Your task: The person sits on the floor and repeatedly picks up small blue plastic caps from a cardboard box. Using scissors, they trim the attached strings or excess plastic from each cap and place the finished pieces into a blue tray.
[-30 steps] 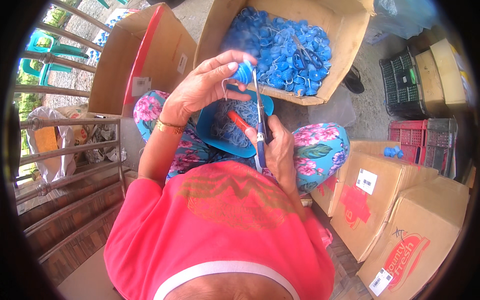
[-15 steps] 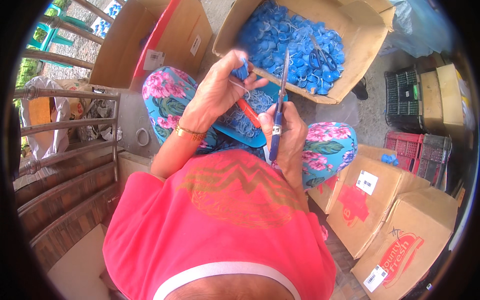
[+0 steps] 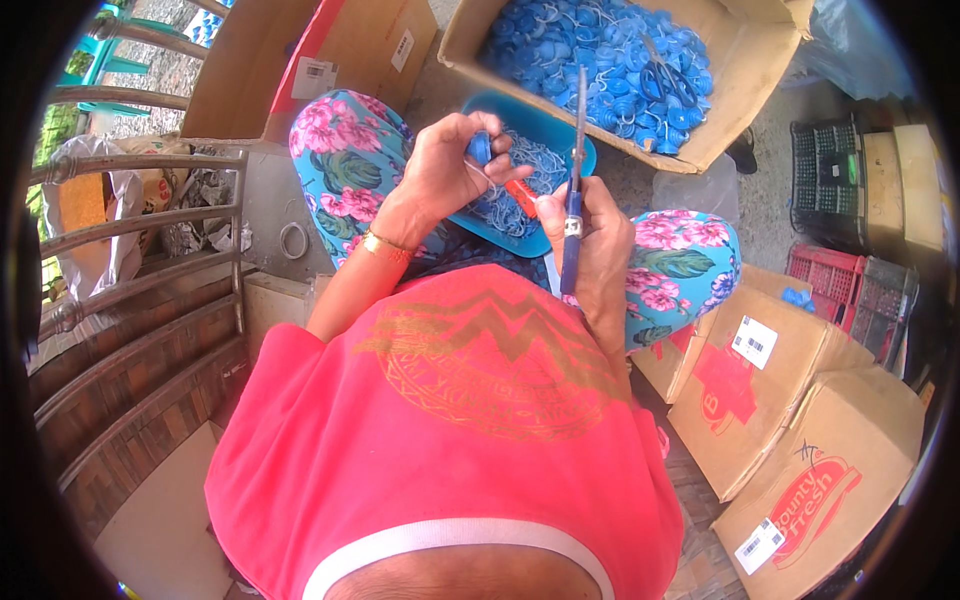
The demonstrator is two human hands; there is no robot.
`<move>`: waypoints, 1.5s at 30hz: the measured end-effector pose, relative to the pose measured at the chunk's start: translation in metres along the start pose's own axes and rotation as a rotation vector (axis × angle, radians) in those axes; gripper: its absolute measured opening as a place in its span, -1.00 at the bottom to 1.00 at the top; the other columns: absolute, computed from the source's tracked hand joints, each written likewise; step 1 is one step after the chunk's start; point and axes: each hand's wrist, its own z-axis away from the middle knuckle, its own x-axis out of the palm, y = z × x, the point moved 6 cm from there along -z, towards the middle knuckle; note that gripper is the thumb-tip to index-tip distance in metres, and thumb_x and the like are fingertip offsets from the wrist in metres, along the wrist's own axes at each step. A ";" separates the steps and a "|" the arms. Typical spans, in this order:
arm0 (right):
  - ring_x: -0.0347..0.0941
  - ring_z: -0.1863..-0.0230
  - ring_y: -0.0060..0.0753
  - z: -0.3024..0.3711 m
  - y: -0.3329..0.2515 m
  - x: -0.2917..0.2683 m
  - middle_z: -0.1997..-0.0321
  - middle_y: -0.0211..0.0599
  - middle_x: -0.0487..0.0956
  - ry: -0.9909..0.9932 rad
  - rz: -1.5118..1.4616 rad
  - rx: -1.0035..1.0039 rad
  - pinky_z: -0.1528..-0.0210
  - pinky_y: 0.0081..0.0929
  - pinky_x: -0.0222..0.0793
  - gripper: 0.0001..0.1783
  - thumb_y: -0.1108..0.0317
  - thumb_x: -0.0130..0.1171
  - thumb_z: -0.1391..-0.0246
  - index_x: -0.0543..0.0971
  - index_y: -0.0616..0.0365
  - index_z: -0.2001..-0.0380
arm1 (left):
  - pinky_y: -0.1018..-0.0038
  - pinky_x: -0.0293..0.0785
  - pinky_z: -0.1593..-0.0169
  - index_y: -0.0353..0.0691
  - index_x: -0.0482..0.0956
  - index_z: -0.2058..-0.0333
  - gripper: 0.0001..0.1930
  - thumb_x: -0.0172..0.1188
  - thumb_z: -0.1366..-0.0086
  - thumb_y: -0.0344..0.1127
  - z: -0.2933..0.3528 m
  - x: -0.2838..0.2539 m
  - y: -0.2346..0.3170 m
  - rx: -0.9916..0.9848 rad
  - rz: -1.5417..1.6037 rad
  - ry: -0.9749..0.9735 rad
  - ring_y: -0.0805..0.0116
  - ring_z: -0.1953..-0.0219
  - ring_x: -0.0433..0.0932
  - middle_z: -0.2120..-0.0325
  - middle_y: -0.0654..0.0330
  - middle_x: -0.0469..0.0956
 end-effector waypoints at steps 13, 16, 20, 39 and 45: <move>0.40 0.57 -0.29 0.011 -0.018 0.003 0.58 -0.20 0.45 -0.109 0.262 -0.078 0.49 -0.37 0.30 -0.61 0.15 0.40 0.12 0.46 0.21 0.45 | 0.15 0.60 0.15 -0.31 0.42 0.22 -0.63 -0.22 -0.40 -0.11 0.020 0.038 0.031 0.198 -0.165 -0.004 0.44 0.81 0.21 0.42 -0.08 0.47; 0.42 0.56 -0.15 0.014 -0.013 0.007 0.59 -0.22 0.44 -0.108 0.382 -0.179 0.49 -0.25 0.27 -0.53 0.02 0.39 0.14 0.41 0.17 0.51 | 0.22 0.60 0.17 -0.27 0.38 0.22 -0.55 -0.32 -0.43 0.01 0.016 0.036 0.034 0.290 -0.270 0.017 0.46 0.85 0.16 0.58 -0.08 0.50; 0.41 0.54 -0.06 0.012 -0.014 0.013 0.58 -0.26 0.43 -0.042 0.522 -0.320 0.50 -0.21 0.22 -0.48 -0.09 0.36 0.17 0.39 0.11 0.53 | 0.32 0.57 0.09 -0.25 0.35 0.26 -0.51 -0.37 -0.44 0.08 0.016 0.046 0.033 0.366 -0.403 0.116 0.43 0.83 0.21 0.63 -0.05 0.50; 0.46 0.54 0.07 0.008 -0.001 0.027 0.61 -0.06 0.48 -0.086 0.298 -0.102 0.50 -0.15 0.31 -0.52 0.03 0.40 0.15 0.39 0.17 0.54 | 0.53 0.23 0.41 -0.27 0.42 0.32 -0.64 -0.15 -0.37 -0.05 0.024 0.061 0.036 0.678 -0.787 0.017 0.55 0.71 0.24 0.58 0.16 0.50; 0.49 0.46 0.07 -0.007 0.015 0.025 0.51 -0.07 0.52 -0.114 0.472 -0.050 0.42 -0.12 0.35 -0.48 -0.08 0.35 0.12 0.44 0.18 0.52 | 0.33 0.49 0.00 -0.28 0.38 0.17 -0.76 -0.13 -0.25 -0.32 0.023 0.002 0.041 0.382 -0.373 0.243 0.45 0.40 0.39 0.34 0.20 0.41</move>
